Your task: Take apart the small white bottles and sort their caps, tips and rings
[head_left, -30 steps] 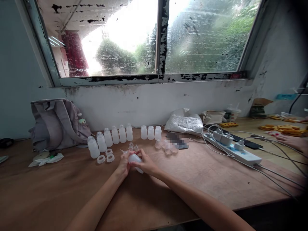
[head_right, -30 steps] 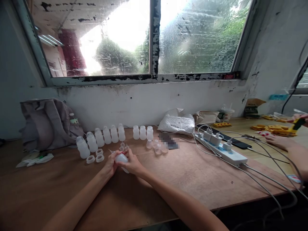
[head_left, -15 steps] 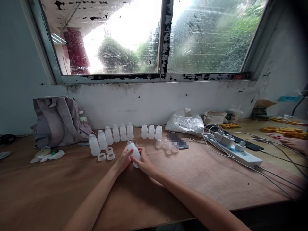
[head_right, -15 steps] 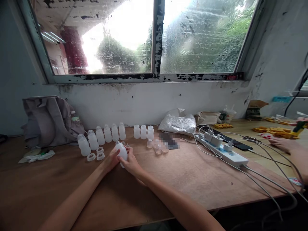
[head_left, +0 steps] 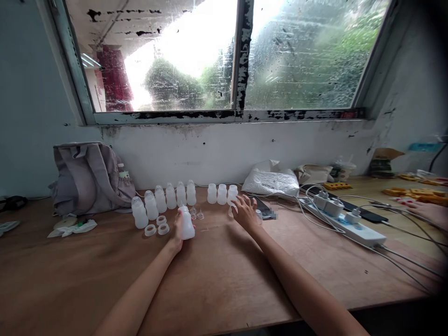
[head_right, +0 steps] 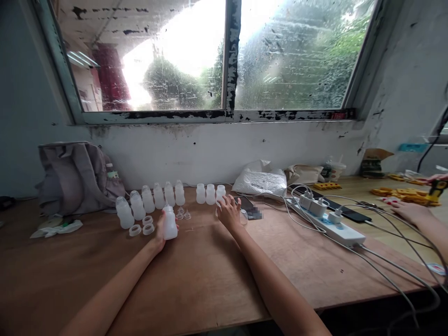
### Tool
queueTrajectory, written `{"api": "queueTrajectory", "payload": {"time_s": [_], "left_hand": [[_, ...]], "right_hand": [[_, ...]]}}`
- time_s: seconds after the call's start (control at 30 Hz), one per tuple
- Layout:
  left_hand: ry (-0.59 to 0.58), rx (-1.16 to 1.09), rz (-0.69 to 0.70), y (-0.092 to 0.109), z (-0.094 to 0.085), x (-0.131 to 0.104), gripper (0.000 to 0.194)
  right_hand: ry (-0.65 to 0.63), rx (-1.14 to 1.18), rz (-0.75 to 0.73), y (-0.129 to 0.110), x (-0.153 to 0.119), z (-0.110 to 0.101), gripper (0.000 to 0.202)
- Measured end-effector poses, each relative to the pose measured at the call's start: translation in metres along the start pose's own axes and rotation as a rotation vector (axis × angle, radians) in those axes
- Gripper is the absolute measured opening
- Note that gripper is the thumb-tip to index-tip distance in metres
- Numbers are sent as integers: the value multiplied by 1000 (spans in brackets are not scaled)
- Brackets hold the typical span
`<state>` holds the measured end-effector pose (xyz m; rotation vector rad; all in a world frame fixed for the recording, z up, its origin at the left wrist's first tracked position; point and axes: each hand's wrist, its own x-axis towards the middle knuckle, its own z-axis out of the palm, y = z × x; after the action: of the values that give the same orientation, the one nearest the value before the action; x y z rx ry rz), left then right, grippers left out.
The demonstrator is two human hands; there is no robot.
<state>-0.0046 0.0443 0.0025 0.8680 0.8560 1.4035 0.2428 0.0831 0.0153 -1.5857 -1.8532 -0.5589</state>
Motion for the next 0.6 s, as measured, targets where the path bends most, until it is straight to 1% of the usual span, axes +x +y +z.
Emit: {"api": "queueTrajectory", "payload": {"time_s": [0.1,0.2,0.27,0.33,0.4,0.5,0.57,0.6], "left_hand": [[19,86,94,-4,2,-1,46],[6,130,94,-6,4,-4,51],[-27,159,86,-6,5,-7,47],[-84,214,113,-5,7,-10,40],[-155,279,156,-4,10,-12,36],[-240,332,180,-3,14,-15,46],[-265,358,192,-4,15,-16,50],[-276,379,206,-5,15,-16,47]], "right_hand": [[-14,-66,-12,4,-2,4,25],[-14,-68,-18,2,-3,7,19],[-13,1,-9,-1,-3,7,16],[11,143,19,-7,-2,5,16],[79,350,88,-15,0,0,22],[192,673,220,-32,2,-12,33],[212,804,254,-42,2,-19,32],[204,843,252,-46,1,-21,31]]}}
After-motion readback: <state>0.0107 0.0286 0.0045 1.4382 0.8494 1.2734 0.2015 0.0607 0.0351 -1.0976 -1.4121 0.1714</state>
